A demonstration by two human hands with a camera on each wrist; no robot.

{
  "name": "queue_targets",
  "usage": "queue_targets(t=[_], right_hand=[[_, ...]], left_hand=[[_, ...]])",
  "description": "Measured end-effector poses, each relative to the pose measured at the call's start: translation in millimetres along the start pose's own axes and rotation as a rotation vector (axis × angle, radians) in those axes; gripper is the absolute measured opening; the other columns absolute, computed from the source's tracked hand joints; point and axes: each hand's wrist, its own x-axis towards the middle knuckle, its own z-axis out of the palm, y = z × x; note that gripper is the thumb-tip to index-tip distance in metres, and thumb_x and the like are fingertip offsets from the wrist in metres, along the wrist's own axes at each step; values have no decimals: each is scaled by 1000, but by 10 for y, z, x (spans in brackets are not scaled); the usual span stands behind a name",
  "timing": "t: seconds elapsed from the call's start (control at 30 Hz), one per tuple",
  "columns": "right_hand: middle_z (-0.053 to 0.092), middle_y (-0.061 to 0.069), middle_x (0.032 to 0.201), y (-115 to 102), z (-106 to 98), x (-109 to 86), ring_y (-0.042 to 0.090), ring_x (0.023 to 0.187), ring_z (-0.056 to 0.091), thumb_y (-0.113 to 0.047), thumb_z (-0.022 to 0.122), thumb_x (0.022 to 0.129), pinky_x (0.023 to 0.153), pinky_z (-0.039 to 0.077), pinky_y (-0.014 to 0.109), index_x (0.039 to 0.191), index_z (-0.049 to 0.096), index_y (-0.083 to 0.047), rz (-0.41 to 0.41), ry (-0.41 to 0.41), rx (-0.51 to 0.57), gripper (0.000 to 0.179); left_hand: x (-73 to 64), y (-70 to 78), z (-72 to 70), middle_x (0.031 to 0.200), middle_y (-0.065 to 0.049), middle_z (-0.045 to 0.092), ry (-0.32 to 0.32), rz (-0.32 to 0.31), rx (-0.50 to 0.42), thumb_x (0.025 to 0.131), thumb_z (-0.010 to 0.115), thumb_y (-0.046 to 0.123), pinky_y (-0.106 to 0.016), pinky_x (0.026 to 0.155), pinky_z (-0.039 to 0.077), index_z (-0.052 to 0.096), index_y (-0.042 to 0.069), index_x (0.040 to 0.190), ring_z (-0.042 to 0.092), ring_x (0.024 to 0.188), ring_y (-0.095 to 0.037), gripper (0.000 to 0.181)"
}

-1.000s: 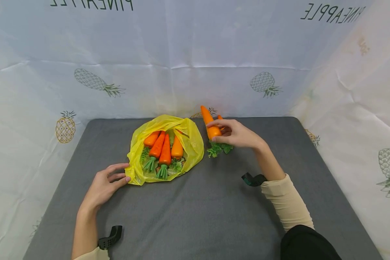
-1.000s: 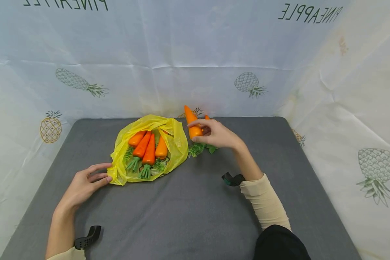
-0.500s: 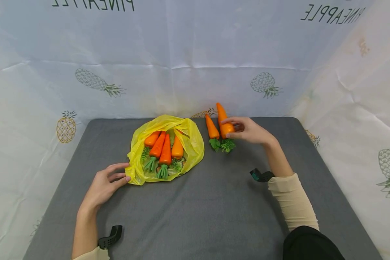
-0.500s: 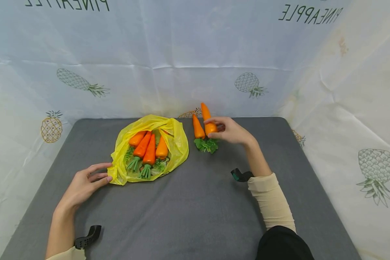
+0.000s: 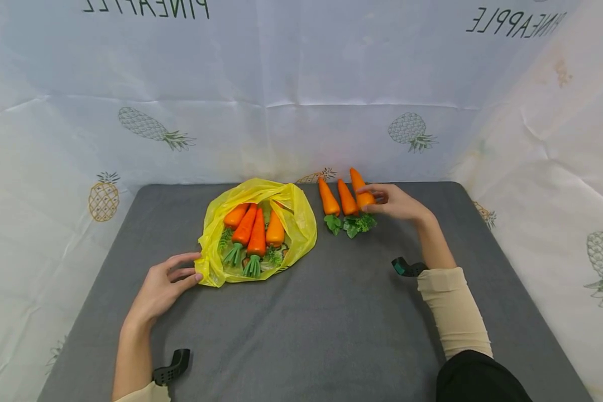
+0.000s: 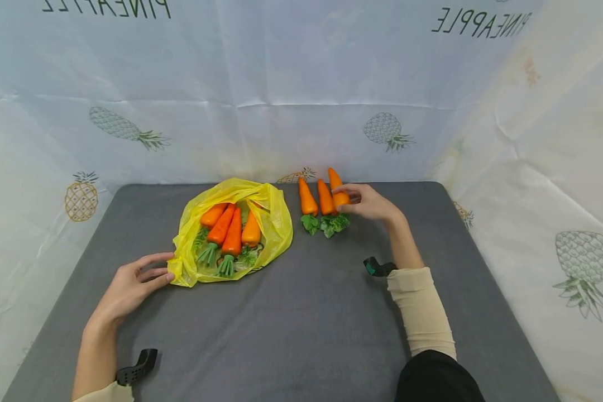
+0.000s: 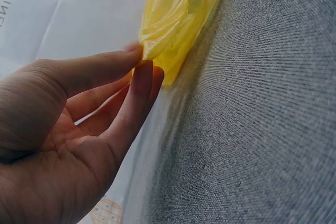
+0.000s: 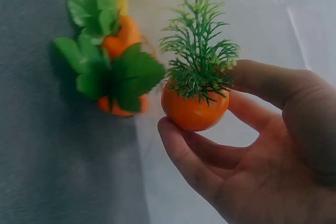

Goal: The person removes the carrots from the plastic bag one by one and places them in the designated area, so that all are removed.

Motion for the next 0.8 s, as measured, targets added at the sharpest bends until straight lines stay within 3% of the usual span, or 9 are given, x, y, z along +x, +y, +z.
queue_targets(t=[0.17,0.3,0.53,0.8], right_hand=[[41,14,151,29,59,16,40,131,46,-19,63,94,101,42,58,142,47,-10,45,-17,3,51],[43,13,149,193,83,74,39,132,46,-21,63,94,102,41,59,142,48,-13,51,-10,-2,50],[39,15,152,429,94,125,41,134,42,-26,61,96,102,42,58,145,44,-13,32,-16,4,54],[38,17,152,480,117,140,43,136,40,-24,60,97,102,41,60,144,44,-11,21,0,29,52]], left_hand=[[9,-6,3,141,-9,52,6,-5,3,87,72,36,-16,76,53,54,21,136,62,98,13,54],[12,-11,4,139,-7,54,10,-6,14,86,72,36,-15,76,53,54,22,136,62,98,12,54],[12,-17,-1,139,-7,53,9,10,17,87,72,35,-15,76,53,54,22,136,62,98,12,54],[9,-28,6,139,-9,53,6,16,9,87,72,34,-15,76,53,54,20,136,62,97,13,55]])
